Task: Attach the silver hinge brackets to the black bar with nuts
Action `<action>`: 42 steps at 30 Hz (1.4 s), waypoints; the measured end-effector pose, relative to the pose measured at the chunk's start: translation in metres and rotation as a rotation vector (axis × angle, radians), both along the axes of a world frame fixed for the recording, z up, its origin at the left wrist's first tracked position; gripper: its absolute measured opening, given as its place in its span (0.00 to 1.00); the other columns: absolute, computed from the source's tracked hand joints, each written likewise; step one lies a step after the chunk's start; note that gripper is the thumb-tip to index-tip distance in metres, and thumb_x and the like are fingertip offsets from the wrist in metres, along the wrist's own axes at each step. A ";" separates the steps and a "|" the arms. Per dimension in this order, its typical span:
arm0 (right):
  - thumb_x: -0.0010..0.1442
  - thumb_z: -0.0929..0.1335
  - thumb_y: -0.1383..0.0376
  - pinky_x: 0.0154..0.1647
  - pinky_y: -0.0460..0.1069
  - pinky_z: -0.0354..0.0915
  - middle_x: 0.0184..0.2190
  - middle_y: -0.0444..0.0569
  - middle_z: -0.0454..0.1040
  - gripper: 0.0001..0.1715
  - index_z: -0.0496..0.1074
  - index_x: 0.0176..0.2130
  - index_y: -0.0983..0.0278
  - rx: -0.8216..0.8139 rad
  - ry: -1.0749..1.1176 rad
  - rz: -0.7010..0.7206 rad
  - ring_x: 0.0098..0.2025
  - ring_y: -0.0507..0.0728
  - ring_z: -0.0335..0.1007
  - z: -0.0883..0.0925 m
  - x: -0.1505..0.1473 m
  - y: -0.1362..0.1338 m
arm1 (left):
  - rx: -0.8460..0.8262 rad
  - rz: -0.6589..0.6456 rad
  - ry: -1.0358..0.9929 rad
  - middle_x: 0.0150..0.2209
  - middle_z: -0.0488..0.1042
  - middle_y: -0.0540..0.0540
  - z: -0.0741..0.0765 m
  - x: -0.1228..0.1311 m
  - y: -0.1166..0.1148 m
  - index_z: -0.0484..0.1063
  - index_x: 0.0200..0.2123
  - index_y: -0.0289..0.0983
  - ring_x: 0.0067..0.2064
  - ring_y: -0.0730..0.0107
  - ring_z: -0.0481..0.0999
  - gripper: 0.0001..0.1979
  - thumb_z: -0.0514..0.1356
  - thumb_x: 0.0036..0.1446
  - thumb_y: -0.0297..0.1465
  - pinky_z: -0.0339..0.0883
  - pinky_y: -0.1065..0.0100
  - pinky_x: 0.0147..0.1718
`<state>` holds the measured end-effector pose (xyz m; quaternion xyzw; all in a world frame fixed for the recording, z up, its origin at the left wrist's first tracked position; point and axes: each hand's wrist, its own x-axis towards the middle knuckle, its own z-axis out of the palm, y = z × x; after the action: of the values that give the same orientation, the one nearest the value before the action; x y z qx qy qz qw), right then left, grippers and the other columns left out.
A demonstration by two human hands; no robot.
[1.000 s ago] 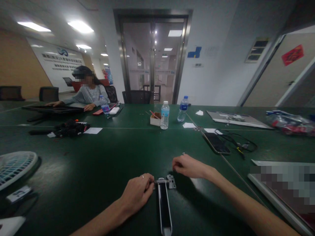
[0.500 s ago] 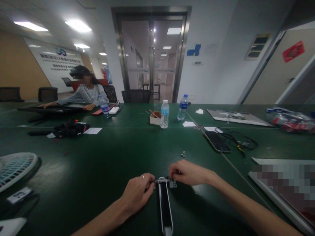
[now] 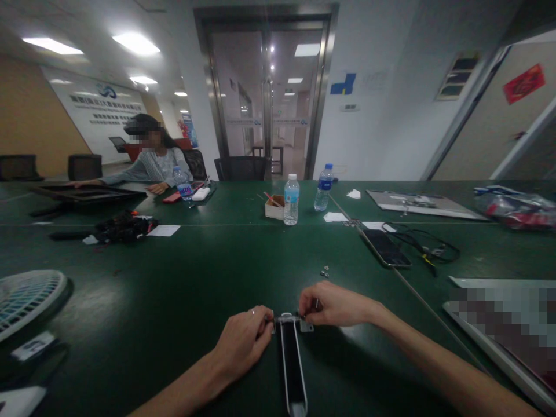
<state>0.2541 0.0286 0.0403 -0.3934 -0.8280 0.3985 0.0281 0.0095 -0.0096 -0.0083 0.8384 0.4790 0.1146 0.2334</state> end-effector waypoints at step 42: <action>0.55 0.64 0.73 0.26 0.42 0.58 0.28 0.44 0.73 0.08 0.72 0.36 0.67 0.121 -0.039 -0.130 0.29 0.49 0.67 0.004 -0.017 -0.020 | 0.031 -0.001 0.005 0.32 0.71 0.50 0.001 -0.001 -0.003 0.69 0.42 0.36 0.31 0.69 0.70 0.09 0.51 0.63 0.29 0.63 0.70 0.31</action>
<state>0.2372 0.0087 0.0439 -0.4518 -0.8236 0.3374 0.0616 0.0085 -0.0124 -0.0069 0.8424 0.4773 0.1197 0.2194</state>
